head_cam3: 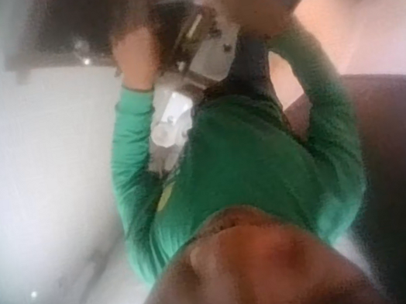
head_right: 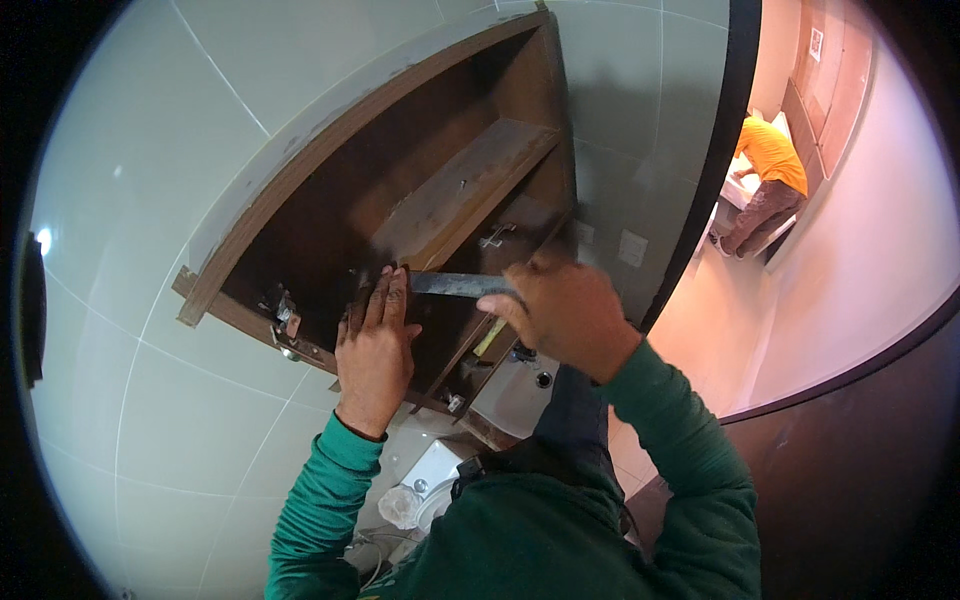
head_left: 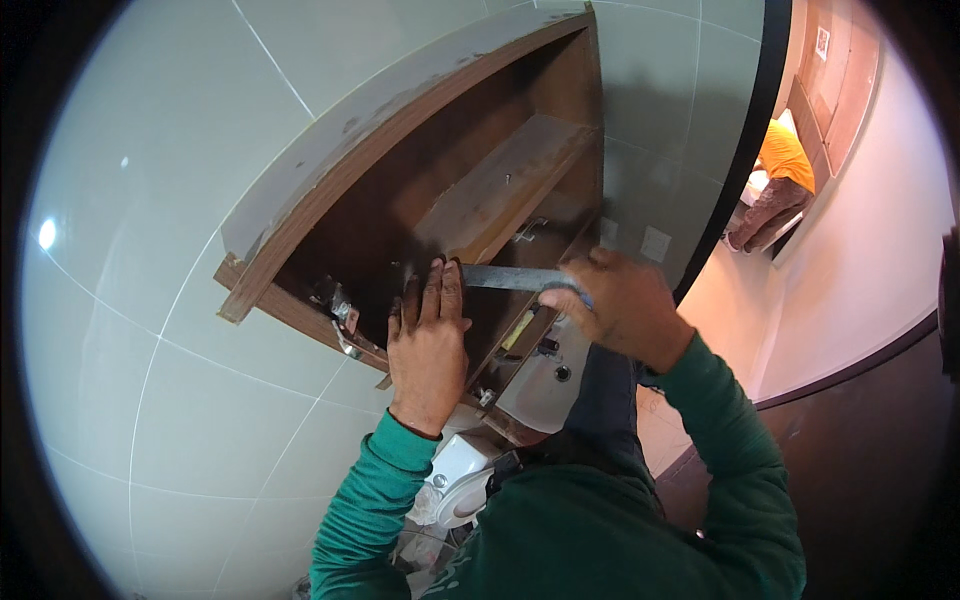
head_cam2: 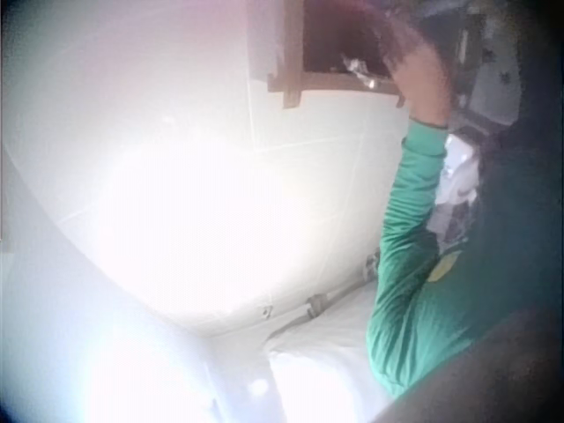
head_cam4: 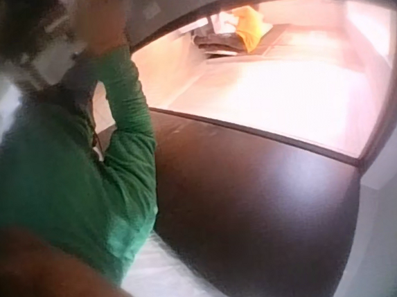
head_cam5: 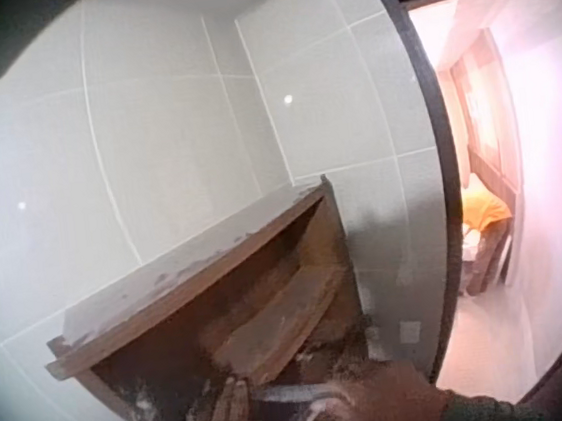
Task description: The person scrapes adhesive residue from the interior shelves of a wooden bathroom cabinet using a metal scraper. They repeatedly scrape along the edges and flat surfaces of the shelves, occasionally pausing to inspect the removed residue. The task is performed in a bathroom setting with a sink and toilet visible below.
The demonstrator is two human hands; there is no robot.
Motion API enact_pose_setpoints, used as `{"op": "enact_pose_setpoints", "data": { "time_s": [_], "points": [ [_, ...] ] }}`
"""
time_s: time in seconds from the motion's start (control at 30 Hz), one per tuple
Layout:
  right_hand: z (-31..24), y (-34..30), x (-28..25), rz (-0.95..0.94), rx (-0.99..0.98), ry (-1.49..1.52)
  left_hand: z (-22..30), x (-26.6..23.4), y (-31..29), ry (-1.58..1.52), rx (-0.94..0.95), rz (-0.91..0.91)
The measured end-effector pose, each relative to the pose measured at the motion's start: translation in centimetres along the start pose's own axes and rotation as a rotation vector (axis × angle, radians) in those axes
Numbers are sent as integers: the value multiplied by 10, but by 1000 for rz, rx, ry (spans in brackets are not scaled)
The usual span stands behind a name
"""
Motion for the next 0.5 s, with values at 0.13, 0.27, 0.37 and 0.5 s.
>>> {"op": "enact_pose_setpoints", "data": {
  "time_s": [0.13, 0.27, 0.37, 0.5],
  "points": [
    [39, -8, -27, 135, 224, 326, -7, 5, -3, -4, -9, 10],
    [80, -51, 25, 316, 480, 1376, 0, 7, 2, 27, 47, 50],
    [32, -45, 54, 225, 299, 1592, 0, 10, 4, 50, 79, 4],
    [30, -19, 81, 214, 558, 1621, -8, 8, 2, -6, 30, 40]
  ]
}}
Point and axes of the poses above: each hand's wrist, its own y-axis towards the middle knuckle, its own x-axis out of the palm, z = x × y, the point moved 9 cm from there along y, towards the middle knuckle, and after that the axes turned 2 degrees about y, right-handed, at the moved point
